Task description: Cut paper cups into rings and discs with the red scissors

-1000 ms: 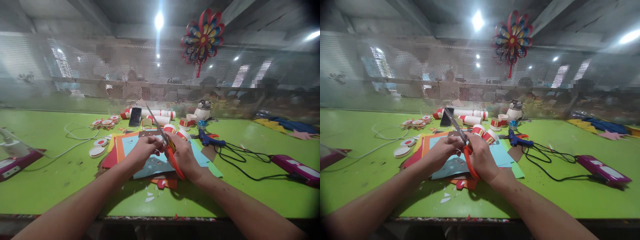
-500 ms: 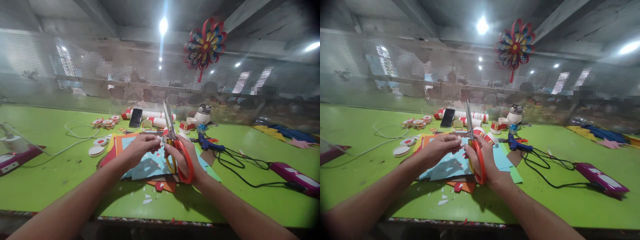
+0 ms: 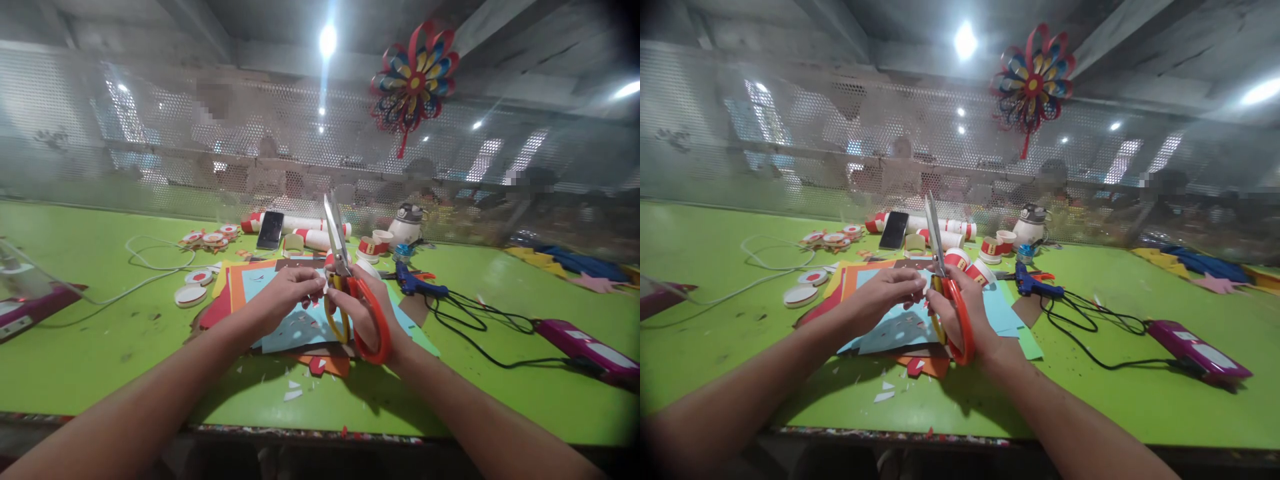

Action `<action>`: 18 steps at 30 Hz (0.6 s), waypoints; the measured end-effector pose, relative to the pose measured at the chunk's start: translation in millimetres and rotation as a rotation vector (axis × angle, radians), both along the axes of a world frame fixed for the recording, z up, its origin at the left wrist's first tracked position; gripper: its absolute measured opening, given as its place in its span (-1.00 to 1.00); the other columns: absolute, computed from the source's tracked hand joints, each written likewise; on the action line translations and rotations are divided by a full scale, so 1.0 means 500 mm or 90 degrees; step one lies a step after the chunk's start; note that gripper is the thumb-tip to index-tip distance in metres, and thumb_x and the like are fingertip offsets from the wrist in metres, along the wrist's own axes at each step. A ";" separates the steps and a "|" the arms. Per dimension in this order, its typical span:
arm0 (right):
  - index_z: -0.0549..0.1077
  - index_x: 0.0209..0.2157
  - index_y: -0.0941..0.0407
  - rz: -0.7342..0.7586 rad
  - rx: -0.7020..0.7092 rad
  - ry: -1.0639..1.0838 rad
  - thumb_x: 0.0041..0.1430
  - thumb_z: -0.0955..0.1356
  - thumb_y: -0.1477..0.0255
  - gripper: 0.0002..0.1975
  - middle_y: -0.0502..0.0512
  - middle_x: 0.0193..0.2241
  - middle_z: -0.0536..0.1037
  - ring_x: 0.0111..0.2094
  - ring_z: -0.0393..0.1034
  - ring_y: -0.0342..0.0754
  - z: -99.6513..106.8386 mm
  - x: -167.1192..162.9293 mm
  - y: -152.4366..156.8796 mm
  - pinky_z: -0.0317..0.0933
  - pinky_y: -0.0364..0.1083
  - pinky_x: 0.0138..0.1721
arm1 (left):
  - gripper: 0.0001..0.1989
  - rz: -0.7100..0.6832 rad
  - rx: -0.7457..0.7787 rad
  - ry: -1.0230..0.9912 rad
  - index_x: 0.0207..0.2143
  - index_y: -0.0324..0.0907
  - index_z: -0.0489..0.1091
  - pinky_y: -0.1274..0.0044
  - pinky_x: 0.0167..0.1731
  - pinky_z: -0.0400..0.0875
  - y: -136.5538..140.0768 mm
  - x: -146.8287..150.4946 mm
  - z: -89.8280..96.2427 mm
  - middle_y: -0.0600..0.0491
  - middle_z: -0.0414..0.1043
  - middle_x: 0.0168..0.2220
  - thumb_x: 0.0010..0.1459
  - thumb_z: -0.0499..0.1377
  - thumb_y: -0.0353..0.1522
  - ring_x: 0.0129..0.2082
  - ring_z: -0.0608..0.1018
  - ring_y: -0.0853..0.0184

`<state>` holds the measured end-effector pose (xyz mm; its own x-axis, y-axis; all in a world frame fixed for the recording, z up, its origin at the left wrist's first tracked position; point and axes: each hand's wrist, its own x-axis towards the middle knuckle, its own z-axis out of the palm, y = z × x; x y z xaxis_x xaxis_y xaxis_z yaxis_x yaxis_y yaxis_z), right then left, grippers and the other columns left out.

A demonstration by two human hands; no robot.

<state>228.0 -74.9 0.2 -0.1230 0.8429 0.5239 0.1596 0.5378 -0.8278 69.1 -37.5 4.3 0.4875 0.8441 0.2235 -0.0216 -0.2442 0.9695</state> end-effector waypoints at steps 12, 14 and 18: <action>0.40 -0.29 0.11 0.033 -0.048 0.060 0.02 0.33 0.52 -0.85 -0.08 -0.56 0.41 -0.54 0.36 -0.11 0.014 -0.005 -0.004 0.30 -0.11 -0.45 | -0.75 -0.057 -0.107 -0.096 -0.56 -0.24 0.34 0.54 -0.48 0.10 -0.007 0.003 0.000 0.11 0.30 -0.56 0.01 0.28 -0.27 -0.54 0.28 0.46; 0.40 -0.28 0.12 0.035 -0.033 0.054 0.03 0.33 0.54 -0.83 -0.08 -0.54 0.42 -0.53 0.35 -0.12 0.013 -0.003 -0.003 0.29 -0.12 -0.44 | -0.75 -0.054 -0.119 -0.116 -0.56 -0.25 0.34 0.55 -0.49 0.09 -0.006 0.004 -0.001 0.12 0.31 -0.57 -0.03 0.31 -0.29 -0.55 0.27 0.48; 0.40 -0.21 0.12 0.022 -0.022 0.015 0.09 0.33 0.52 -0.82 -0.07 -0.51 0.44 -0.49 0.36 -0.11 0.012 0.001 -0.007 0.29 -0.12 -0.40 | -0.77 -0.051 -0.147 -0.158 -0.52 -0.26 0.36 0.56 -0.46 0.15 0.000 -0.003 0.002 0.10 0.35 -0.54 -0.02 0.32 -0.30 -0.51 0.36 0.47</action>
